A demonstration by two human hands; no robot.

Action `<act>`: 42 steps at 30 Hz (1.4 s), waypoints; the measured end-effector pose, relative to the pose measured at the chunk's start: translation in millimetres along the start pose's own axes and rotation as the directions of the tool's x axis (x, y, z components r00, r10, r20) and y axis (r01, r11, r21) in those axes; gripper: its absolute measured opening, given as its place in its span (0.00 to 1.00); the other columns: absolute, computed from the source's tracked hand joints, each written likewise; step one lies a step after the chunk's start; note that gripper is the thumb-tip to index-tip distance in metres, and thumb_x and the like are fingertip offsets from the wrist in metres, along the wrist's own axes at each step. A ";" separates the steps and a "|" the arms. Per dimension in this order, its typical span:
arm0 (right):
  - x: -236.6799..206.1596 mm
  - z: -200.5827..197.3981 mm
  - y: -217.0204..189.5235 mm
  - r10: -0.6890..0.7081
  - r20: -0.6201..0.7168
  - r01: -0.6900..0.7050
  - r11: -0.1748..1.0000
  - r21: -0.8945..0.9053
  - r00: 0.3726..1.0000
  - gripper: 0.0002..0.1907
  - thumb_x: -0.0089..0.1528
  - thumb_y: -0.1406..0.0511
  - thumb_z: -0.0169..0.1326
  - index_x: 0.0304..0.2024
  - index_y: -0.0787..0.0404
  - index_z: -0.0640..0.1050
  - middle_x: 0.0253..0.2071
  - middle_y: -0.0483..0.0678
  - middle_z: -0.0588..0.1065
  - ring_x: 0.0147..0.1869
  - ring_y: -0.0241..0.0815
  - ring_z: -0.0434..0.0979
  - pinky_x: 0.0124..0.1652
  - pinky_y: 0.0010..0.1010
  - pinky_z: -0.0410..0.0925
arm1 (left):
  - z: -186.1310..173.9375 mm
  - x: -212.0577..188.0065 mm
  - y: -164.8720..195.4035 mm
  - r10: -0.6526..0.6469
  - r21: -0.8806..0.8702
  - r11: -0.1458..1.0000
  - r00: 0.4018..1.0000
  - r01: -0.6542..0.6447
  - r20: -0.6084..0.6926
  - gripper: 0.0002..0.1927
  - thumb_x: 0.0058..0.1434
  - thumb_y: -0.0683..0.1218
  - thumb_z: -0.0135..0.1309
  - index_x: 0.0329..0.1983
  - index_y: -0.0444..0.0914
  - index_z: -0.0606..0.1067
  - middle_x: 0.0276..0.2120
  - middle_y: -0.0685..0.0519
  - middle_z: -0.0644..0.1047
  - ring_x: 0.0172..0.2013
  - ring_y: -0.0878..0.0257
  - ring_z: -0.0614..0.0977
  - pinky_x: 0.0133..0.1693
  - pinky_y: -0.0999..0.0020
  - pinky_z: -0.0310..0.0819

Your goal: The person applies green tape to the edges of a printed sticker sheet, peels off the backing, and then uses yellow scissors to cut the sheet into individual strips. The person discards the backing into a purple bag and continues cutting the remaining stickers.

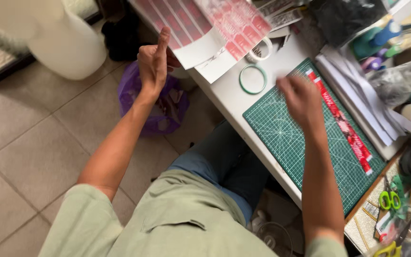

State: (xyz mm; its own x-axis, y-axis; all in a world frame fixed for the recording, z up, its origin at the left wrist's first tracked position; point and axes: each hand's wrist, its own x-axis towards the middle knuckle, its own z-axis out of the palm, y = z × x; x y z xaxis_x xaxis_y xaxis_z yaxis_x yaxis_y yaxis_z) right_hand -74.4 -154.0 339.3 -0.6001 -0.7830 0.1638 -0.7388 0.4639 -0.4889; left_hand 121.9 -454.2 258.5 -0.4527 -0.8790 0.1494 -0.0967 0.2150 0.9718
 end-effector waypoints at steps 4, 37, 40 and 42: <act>97.3 7.9 -26.5 -0.012 -0.119 0.041 0.969 0.244 0.993 0.24 0.69 0.58 0.60 0.62 0.66 0.74 0.50 0.54 0.81 0.48 0.44 0.85 0.43 0.35 0.77 | -7.6 7.6 31.3 -0.105 0.040 0.994 0.977 0.099 0.183 0.34 0.65 0.64 0.58 0.13 0.35 0.73 0.11 0.58 0.73 0.13 0.73 0.76 0.19 0.73 0.70; -406.7 -34.9 194.5 0.888 -0.134 -0.525 0.376 0.764 0.440 0.10 0.72 0.68 0.60 0.52 0.69 0.77 0.43 0.49 0.77 0.45 0.39 0.77 0.45 0.30 0.71 | -36.0 29.0 -38.6 -0.149 -0.148 0.970 0.948 0.196 0.281 0.15 0.69 0.48 0.58 0.34 0.31 0.81 0.26 0.55 0.79 0.24 0.72 0.77 0.25 0.75 0.70; -401.8 -23.4 197.0 0.833 -0.175 -0.465 0.453 0.761 0.525 0.11 0.69 0.70 0.59 0.53 0.68 0.76 0.47 0.47 0.78 0.44 0.36 0.78 0.43 0.28 0.73 | -35.6 30.5 -23.7 -0.113 -0.177 0.969 0.947 0.172 0.300 0.14 0.71 0.48 0.57 0.38 0.31 0.81 0.29 0.55 0.80 0.26 0.71 0.78 0.26 0.73 0.69; -393.6 -21.4 201.4 0.812 -0.186 -0.484 0.495 0.722 0.553 0.11 0.70 0.70 0.59 0.53 0.70 0.76 0.45 0.50 0.78 0.44 0.37 0.78 0.42 0.28 0.73 | -22.7 28.4 -11.5 -0.186 -0.255 0.930 0.935 0.266 0.301 0.15 0.68 0.49 0.56 0.37 0.31 0.81 0.27 0.52 0.81 0.24 0.66 0.81 0.26 0.70 0.74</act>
State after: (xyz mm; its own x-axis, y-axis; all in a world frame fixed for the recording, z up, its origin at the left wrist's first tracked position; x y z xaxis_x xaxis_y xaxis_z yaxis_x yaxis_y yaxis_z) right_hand 6.4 256.5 194.7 -0.9890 0.0206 -0.1468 0.1459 0.3094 -0.9397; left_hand 130.3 -491.3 255.7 -0.6723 -0.7341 -0.0954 0.0153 -0.1427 0.9897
